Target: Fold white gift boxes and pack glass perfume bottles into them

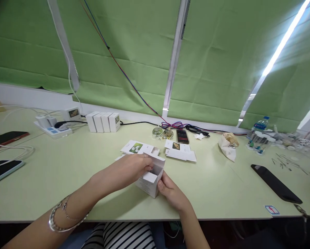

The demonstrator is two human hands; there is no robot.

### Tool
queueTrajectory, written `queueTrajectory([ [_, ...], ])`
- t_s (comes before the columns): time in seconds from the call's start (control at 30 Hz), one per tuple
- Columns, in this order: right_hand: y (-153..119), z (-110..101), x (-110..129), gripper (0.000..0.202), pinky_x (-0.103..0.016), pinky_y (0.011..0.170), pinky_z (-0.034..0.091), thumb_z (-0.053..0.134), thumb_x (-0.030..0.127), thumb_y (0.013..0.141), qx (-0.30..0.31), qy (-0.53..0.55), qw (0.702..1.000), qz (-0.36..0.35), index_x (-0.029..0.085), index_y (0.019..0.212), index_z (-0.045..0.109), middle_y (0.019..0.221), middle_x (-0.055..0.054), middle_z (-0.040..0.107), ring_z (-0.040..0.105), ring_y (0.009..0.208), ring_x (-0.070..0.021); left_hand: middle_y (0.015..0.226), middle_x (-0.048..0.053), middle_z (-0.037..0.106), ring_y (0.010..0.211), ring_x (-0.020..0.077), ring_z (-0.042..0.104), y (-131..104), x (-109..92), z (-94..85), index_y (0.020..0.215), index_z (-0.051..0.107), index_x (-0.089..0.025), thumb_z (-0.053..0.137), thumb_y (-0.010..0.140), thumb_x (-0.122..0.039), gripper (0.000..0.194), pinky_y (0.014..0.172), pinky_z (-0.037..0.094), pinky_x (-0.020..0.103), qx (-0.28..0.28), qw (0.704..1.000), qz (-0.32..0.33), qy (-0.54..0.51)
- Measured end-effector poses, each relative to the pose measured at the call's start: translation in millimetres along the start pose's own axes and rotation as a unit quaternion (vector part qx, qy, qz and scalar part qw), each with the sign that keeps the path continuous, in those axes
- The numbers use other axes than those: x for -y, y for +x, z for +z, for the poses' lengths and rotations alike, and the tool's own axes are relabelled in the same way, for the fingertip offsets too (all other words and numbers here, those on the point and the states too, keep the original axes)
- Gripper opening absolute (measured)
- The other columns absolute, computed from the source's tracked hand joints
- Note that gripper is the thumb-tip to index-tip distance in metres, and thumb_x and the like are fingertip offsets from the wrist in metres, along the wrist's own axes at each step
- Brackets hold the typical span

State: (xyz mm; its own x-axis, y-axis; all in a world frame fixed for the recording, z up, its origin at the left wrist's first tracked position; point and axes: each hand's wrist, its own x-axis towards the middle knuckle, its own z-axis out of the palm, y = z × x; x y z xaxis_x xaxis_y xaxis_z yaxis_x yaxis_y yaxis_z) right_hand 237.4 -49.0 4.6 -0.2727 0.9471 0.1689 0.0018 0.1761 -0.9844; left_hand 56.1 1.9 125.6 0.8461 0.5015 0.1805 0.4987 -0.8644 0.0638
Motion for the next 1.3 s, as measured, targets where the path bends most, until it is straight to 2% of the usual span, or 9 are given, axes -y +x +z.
queueTrajectory([
  [0.23, 4, 8, 9, 0.057, -0.035, 0.102, 0.034, 0.042, 0.056, 0.088, -0.046, -0.023, 0.997, -0.058, 0.022, 0.133, 0.036, 0.137, -0.009, 0.044, 0.039, 0.127, -0.0225, 0.062, 0.004, 0.062, 0.052, 0.0167, 0.056, 4, -8, -6.8, 0.065, 0.057, -0.016, 0.042, 0.079, -0.007, 0.022, 0.043, 0.025, 0.024, 0.009, 0.999, -0.035, 0.015],
  [0.37, 8, 16, 2, 0.069, -0.036, 0.094, 0.042, 0.058, 0.057, 0.079, -0.117, -0.074, 0.981, -0.134, 0.022, 0.132, 0.029, 0.129, -0.013, 0.048, 0.049, 0.115, -0.0246, 0.057, 0.002, 0.059, 0.047, 0.0145, 0.052, 8, -13, -10.0, 0.062, 0.058, -0.016, 0.044, 0.072, -0.003, 0.022, 0.041, 0.025, 0.023, 0.019, 0.999, -0.041, 0.023],
  [0.53, 13, 24, -12, 0.055, -0.038, 0.084, 0.049, 0.056, 0.035, 0.087, -0.272, -0.160, 0.915, -0.252, 0.026, 0.127, 0.020, 0.119, -0.013, 0.047, 0.058, 0.098, -0.0188, 0.057, 0.005, 0.060, 0.045, 0.0158, 0.052, 12, -18, -10.7, 0.061, 0.059, -0.015, 0.046, 0.078, -0.009, 0.022, 0.040, 0.027, 0.025, 0.004, 0.997, -0.047, 0.063],
  [0.67, 17, 24, -17, 0.032, -0.036, 0.077, 0.050, 0.052, 0.023, 0.088, -0.285, -0.220, 0.864, -0.353, 0.027, 0.106, 0.026, 0.118, -0.011, 0.044, 0.055, 0.102, -0.0176, 0.058, 0.003, 0.060, 0.049, 0.0159, 0.055, 4, -14, -8.6, 0.062, 0.059, -0.015, 0.043, 0.083, -0.011, 0.027, 0.045, 0.035, 0.024, -0.006, 0.999, -0.052, 0.012],
  [0.8, 18, 22, -20, 0.026, -0.037, 0.078, 0.049, 0.049, 0.018, 0.089, -0.265, -0.245, 0.866, -0.346, 0.027, 0.096, 0.026, 0.121, -0.012, 0.043, 0.055, 0.101, -0.0175, 0.086, 0.003, 0.067, 0.079, 0.0170, 0.062, -20, -3, 5.4, 0.084, 0.064, -0.018, 0.038, 0.093, -0.022, 0.028, 0.070, 0.049, 0.028, -0.127, 0.981, -0.045, -0.140],
  [0.9, 18, 21, -20, 0.025, -0.037, 0.076, 0.048, 0.049, 0.017, 0.088, -0.260, -0.275, 0.857, -0.349, 0.027, 0.094, 0.027, 0.125, -0.012, 0.042, 0.055, 0.101, -0.0182, 0.100, 0.002, 0.066, 0.095, 0.0164, 0.059, -41, 3, 25.1, 0.101, 0.060, -0.022, 0.036, 0.095, -0.024, 0.026, 0.083, 0.047, 0.030, -0.300, 0.924, -0.094, -0.215],
  [0.97, 18, 20, -19, 0.023, -0.038, 0.077, 0.048, 0.048, 0.018, 0.088, -0.263, -0.302, 0.847, -0.350, 0.027, 0.096, 0.029, 0.127, -0.012, 0.040, 0.053, 0.107, -0.0207, 0.100, 0.003, 0.065, 0.097, 0.0169, 0.058, -52, 4, 39.9, 0.100, 0.059, -0.022, 0.036, 0.094, -0.022, 0.024, 0.085, 0.048, 0.031, -0.369, 0.895, -0.112, -0.225],
  [1.1, 16, 19, -16, 0.027, -0.041, 0.080, 0.049, 0.047, 0.016, 0.088, -0.253, -0.338, 0.836, -0.350, 0.027, 0.108, 0.032, 0.129, -0.013, 0.039, 0.045, 0.120, -0.0245, 0.114, 0.006, 0.055, 0.110, 0.0206, 0.051, -57, 2, 62.6, 0.100, 0.058, -0.023, 0.039, 0.092, -0.019, 0.021, 0.093, 0.045, 0.038, -0.384, 0.897, -0.098, -0.194],
  [1.3, 15, 20, -9, 0.035, -0.039, 0.080, 0.050, 0.047, 0.013, 0.087, -0.251, -0.364, 0.832, -0.335, 0.027, 0.117, 0.036, 0.123, -0.011, 0.041, 0.045, 0.115, -0.0239, 0.132, 0.009, 0.034, 0.126, 0.0263, 0.035, -46, 4, 72.4, 0.105, 0.057, -0.024, 0.039, 0.093, -0.021, 0.022, 0.098, 0.042, 0.046, -0.361, 0.914, -0.112, -0.150],
])
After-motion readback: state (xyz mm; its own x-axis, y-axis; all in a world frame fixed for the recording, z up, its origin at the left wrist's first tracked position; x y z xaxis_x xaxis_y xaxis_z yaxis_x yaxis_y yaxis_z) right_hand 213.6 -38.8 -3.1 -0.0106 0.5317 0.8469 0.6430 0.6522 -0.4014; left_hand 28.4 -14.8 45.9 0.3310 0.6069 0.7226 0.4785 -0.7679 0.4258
